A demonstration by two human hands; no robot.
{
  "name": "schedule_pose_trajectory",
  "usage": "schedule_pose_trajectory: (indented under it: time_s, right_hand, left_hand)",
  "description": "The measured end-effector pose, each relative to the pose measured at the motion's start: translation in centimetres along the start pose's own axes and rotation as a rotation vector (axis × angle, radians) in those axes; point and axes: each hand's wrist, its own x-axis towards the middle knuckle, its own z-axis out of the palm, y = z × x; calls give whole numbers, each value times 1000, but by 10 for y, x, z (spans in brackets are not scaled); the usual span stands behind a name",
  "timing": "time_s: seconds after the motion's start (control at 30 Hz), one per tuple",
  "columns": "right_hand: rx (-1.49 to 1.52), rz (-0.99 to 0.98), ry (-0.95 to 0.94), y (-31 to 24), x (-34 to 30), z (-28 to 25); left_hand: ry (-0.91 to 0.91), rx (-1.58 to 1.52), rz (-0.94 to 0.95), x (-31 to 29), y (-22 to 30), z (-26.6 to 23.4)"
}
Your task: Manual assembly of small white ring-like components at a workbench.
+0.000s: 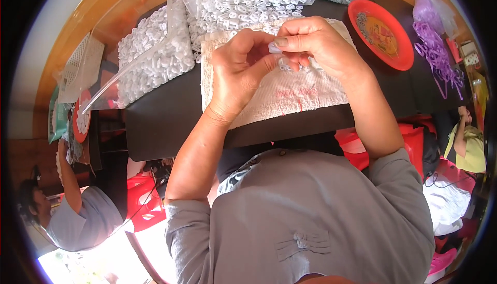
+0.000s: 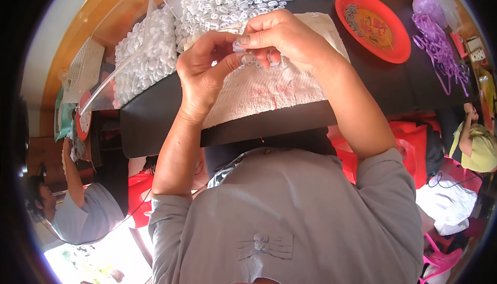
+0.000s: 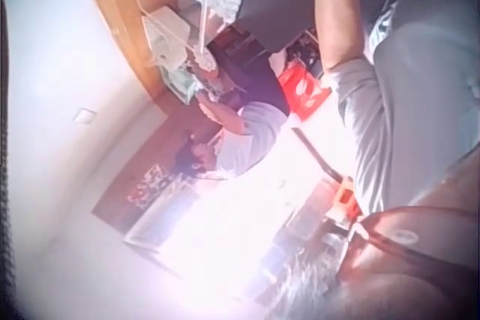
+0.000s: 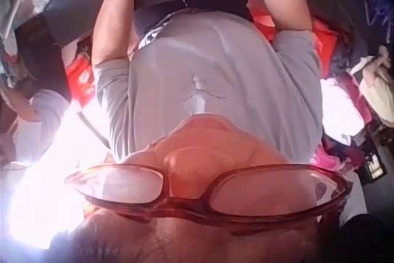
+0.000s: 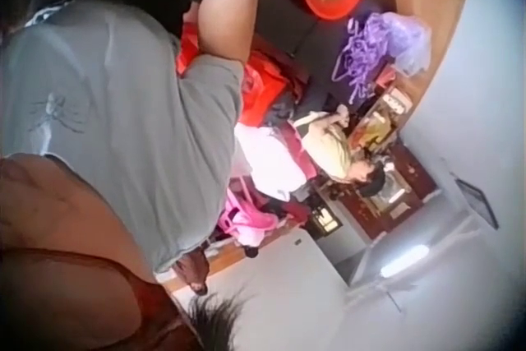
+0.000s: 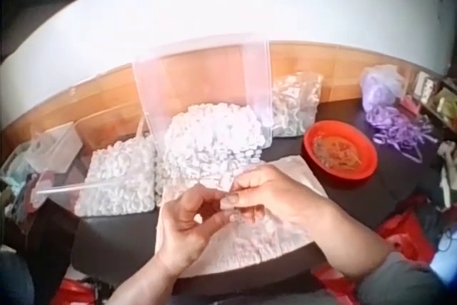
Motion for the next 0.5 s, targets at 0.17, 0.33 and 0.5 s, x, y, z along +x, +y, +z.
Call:
schedule_pose_trajectory:
  time_s: [0.17,0.33,0.5]
  right_hand:
    - [82,6,-5,-6,-4,4]
    - [44,-19,-32,-7,-8,7]
    - [120,-16,10,-9,-7,12]
  left_hand:
    - [36,297,216,-3,-2,-1]
    - [47,338,301,-6,-1,0]
    - [74,279,342,-6,-1,-2]
